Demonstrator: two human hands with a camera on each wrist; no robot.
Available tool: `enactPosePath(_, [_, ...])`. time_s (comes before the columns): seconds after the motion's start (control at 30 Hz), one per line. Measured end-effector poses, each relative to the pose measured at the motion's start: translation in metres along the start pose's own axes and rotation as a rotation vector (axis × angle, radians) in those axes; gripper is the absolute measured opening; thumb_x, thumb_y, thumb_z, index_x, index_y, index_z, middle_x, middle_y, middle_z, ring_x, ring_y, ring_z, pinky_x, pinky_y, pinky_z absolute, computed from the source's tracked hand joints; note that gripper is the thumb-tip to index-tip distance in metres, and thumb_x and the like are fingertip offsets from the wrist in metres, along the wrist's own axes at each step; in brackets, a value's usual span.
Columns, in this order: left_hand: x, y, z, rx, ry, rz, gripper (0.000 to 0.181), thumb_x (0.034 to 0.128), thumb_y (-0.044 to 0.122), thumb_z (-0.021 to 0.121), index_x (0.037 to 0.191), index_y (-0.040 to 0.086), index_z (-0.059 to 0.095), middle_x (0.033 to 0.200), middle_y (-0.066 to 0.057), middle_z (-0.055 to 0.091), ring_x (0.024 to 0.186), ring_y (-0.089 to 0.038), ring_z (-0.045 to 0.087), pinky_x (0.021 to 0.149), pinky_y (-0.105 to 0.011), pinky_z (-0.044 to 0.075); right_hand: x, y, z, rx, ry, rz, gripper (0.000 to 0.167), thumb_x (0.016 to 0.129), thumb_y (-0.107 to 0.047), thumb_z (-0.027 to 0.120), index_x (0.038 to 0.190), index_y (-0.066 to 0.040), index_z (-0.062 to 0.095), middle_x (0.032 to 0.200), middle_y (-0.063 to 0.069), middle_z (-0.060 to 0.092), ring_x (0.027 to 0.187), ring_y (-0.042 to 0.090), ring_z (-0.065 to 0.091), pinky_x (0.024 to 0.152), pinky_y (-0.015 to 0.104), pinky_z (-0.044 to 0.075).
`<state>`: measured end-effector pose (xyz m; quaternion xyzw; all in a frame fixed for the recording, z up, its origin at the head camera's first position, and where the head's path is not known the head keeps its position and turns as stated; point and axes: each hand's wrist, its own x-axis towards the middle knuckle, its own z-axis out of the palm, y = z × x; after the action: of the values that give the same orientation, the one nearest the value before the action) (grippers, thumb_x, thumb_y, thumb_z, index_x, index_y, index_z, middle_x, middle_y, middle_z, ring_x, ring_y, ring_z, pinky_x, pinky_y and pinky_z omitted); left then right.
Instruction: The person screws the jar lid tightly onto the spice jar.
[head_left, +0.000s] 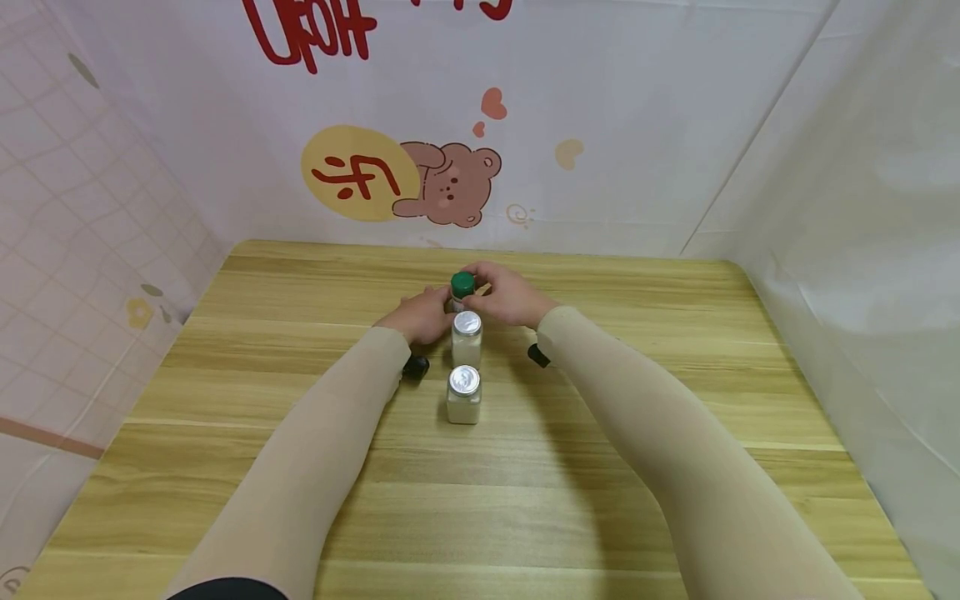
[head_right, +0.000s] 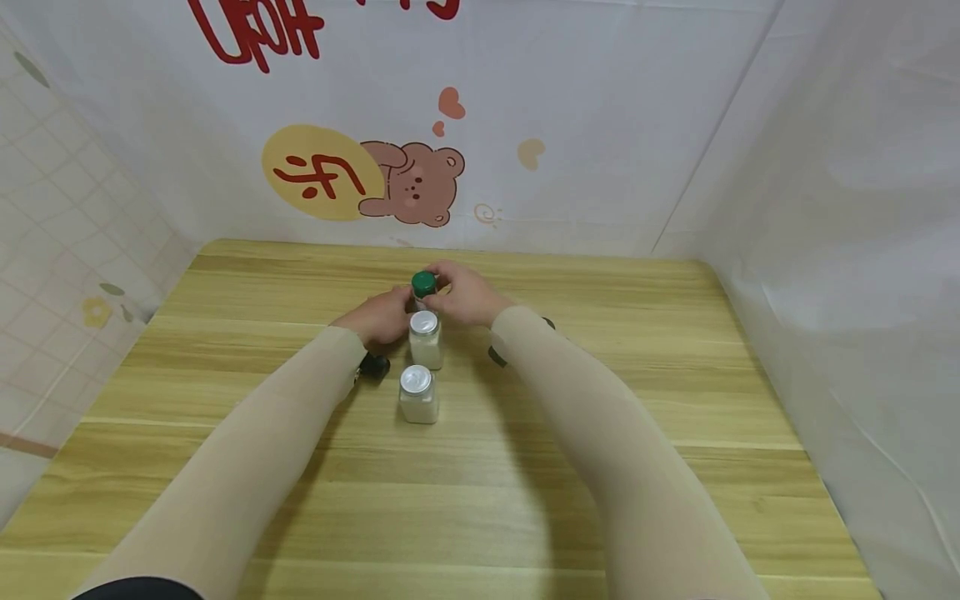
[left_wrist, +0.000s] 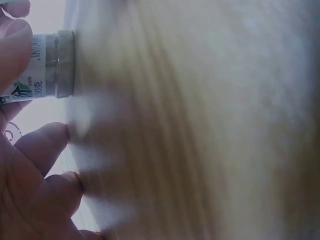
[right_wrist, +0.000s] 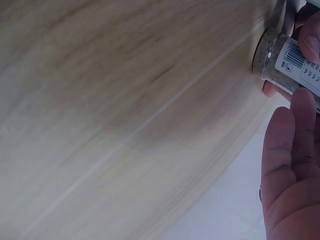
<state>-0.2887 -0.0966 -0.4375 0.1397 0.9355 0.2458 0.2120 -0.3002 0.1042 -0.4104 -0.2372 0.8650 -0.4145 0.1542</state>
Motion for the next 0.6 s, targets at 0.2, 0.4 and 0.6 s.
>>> enactPosePath(0.2, [-0.0003, 0.0004, 0.0003, 0.004, 0.007, 0.005, 0.069, 0.1095, 0.05, 0.048, 0.169, 0.025, 0.025, 0.17, -0.018, 0.035, 0.163, -0.041, 0.011, 0.127, -0.073, 0.002, -0.0007, -0.0003, -0.0001, -0.021, 0.014, 0.008, 0.039, 0.101, -0.019, 0.071, 0.136, -0.007, 0.062, 0.126, 0.011, 0.068, 0.12, 0.026, 0.063, 0.098, 0.04, 0.055])
enactPosePath(0.4, [-0.0008, 0.0006, 0.0006, 0.006, 0.013, 0.009, 0.065, 0.1097, 0.048, 0.049, 0.167, 0.025, 0.03, 0.169, -0.018, 0.036, 0.163, -0.042, 0.012, 0.127, -0.073, 0.003, 0.0001, 0.0009, 0.0001, 0.002, 0.004, 0.015, 0.04, 0.1, -0.022, 0.073, 0.136, -0.009, 0.061, 0.124, 0.012, 0.067, 0.112, 0.026, 0.067, 0.091, 0.036, 0.057])
enactPosePath(0.6, [0.0004, -0.0004, 0.0012, 0.001, 0.007, 0.004, 0.067, 0.1097, 0.049, 0.048, 0.168, 0.026, 0.027, 0.17, -0.018, 0.034, 0.163, -0.042, 0.011, 0.127, -0.073, 0.002, 0.0003, 0.001, 0.0001, -0.013, 0.006, 0.003, 0.043, 0.102, -0.02, 0.07, 0.141, -0.006, 0.06, 0.128, 0.013, 0.067, 0.12, 0.028, 0.063, 0.097, 0.039, 0.056])
